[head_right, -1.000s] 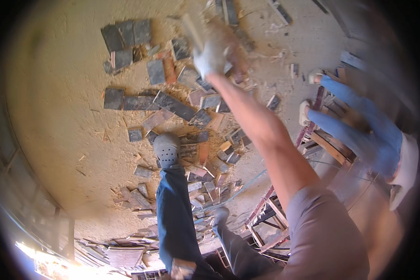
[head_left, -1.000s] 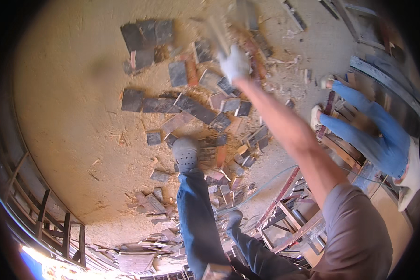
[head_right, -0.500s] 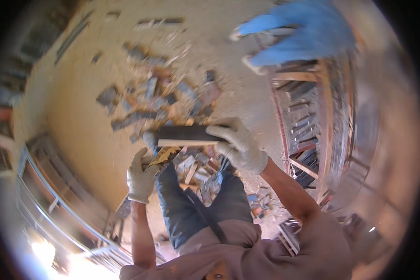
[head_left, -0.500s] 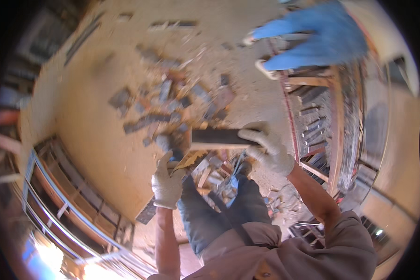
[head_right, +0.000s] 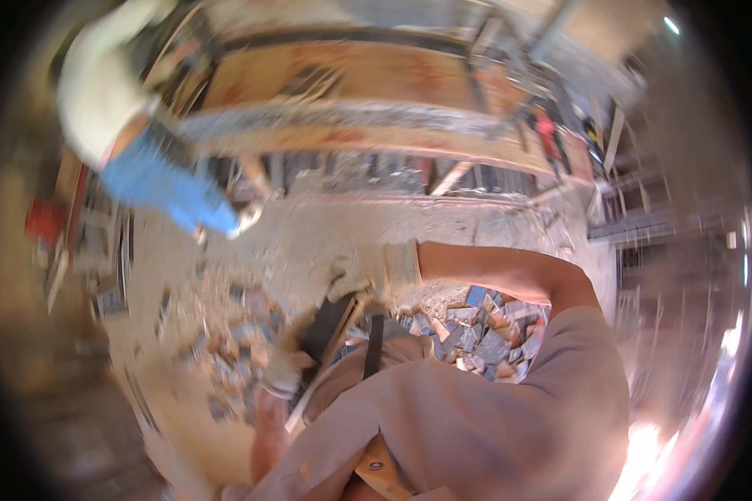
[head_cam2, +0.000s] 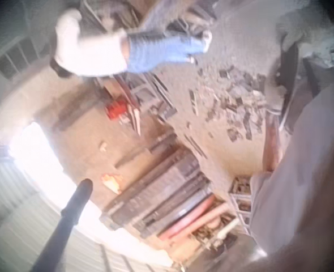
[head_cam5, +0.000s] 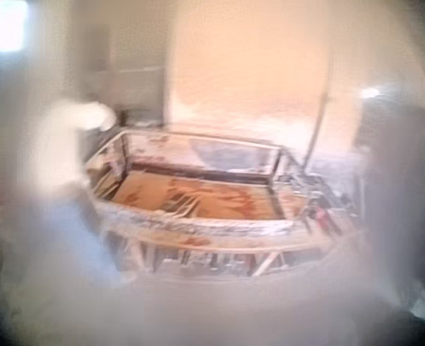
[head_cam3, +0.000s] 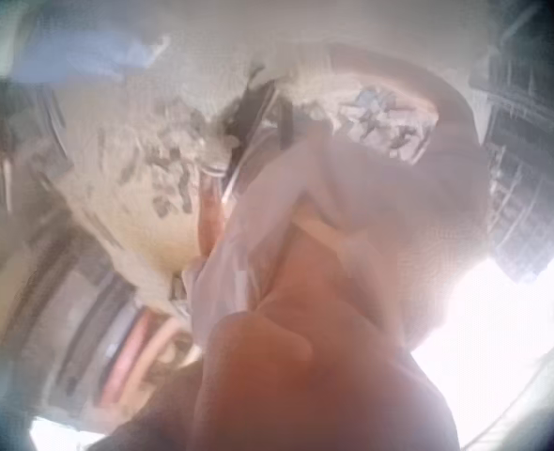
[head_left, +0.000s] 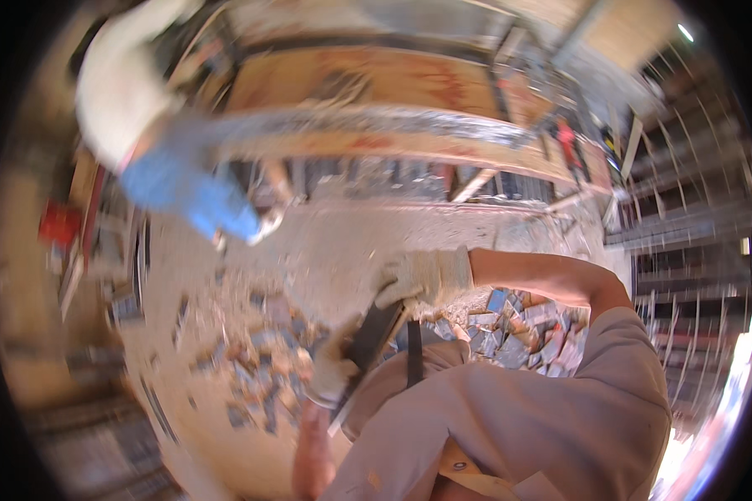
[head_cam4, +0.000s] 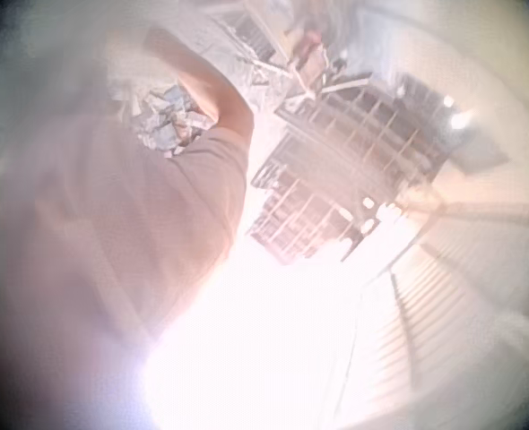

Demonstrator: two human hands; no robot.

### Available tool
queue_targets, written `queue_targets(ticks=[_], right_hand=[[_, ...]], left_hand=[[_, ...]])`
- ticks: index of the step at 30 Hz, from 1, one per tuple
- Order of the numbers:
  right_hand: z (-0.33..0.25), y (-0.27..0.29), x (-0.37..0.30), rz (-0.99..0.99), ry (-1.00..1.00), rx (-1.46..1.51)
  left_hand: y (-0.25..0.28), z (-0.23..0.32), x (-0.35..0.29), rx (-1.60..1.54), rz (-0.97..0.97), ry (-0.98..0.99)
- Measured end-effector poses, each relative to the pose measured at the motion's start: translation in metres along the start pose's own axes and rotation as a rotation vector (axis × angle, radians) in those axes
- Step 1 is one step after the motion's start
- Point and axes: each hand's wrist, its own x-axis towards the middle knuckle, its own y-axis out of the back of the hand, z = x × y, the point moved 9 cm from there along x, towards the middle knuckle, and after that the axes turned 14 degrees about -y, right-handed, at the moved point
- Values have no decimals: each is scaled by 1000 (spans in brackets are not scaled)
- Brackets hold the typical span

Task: The person assembles a wooden frame by positioning wooden strips and fastening them with a red pneumatic nail gun. They occasionally use a hammer to adjust pieces and work alongside another person in a cluttered workshop.

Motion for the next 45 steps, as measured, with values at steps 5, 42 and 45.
queue_targets(ticks=[5, 42, 45], right_hand=[[47, 0, -129, 44, -450, -21], [430, 235, -573, 1054, -1746, 8], [499, 211, -648, 963, -1850, -116]], left_hand=[[-43, -93, 78, 190, -103, 345], [-142, -319, 718, 2058, -949, -407], [-129, -340, 726, 2026, -963, -284]])
